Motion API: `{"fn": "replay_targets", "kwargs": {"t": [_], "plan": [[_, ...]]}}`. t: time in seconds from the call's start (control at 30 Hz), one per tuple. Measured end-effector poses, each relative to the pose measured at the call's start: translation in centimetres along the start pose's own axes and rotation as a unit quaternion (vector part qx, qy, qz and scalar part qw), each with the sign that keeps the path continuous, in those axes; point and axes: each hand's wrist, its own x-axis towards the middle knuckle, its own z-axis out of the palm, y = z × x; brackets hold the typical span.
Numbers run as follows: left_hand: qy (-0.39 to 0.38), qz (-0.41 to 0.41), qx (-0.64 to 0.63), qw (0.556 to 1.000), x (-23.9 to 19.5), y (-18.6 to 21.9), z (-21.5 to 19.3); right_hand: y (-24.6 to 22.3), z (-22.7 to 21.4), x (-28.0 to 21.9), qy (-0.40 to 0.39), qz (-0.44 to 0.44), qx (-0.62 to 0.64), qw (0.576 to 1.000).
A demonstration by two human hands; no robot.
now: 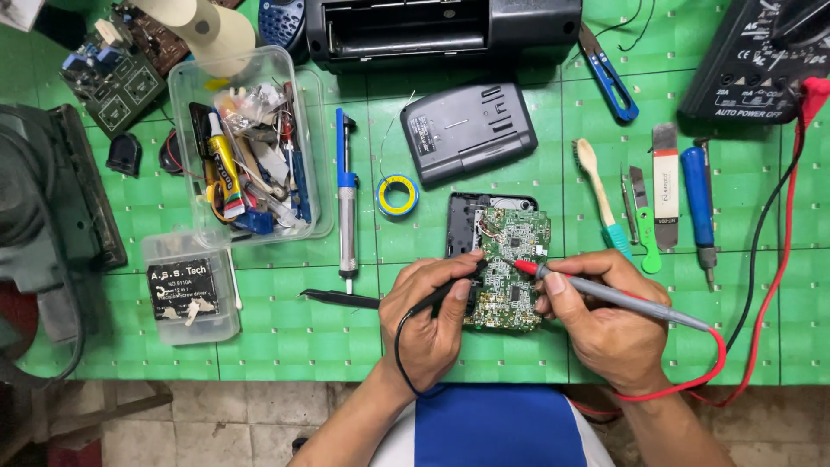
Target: Repairing a circuit board by testing components with a multimeter and probes
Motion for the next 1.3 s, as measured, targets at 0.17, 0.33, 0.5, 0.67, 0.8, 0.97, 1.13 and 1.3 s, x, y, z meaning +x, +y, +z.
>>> {"fn": "replay_targets", "kwargs": {"t": [0.17,0.33,0.5,0.67,0.8,0.97,1.13,1.3], "plan": [[-0.002,0.002,0.001,1.000,0.0,0.0,0.0,0.0,0.0,0.0,-0.002,-0.005,-0.005,1.000],[-0.004,0.001,0.002,1.000,0.0,-0.1,0.0,-0.1,-0.1,0.1,-0.007,-0.013,-0.011,1.000],[-0.004,-0.003,0.009,1.000,0.3,0.1,-0.1,-0.1,0.0,0.1,0.006,0.003,-0.011,1.000],[-0.003,0.005,0.023,1.000,0.0,-0.2,0.1,0.8,0.0,0.2,0.007,-0.004,0.006,1.000],[0.020,0.002,0.034,0.999,-0.2,-0.5,0.5,0.0,-0.2,0.6,-0.028,-0.037,0.020,0.999],[0.023,0.001,0.026,0.999,-0.5,-0.8,0.6,0.1,-0.1,0.7,-0.030,-0.046,0.036,0.998],[0.031,-0.002,0.018,0.999,-0.2,-0.6,0.8,0.2,-0.2,0.8,-0.027,-0.054,0.014,0.998],[0.007,-0.003,0.036,0.999,-0.1,-0.3,0.2,1.3,-0.2,0.3,-0.012,-0.007,0.025,1.000]]}}
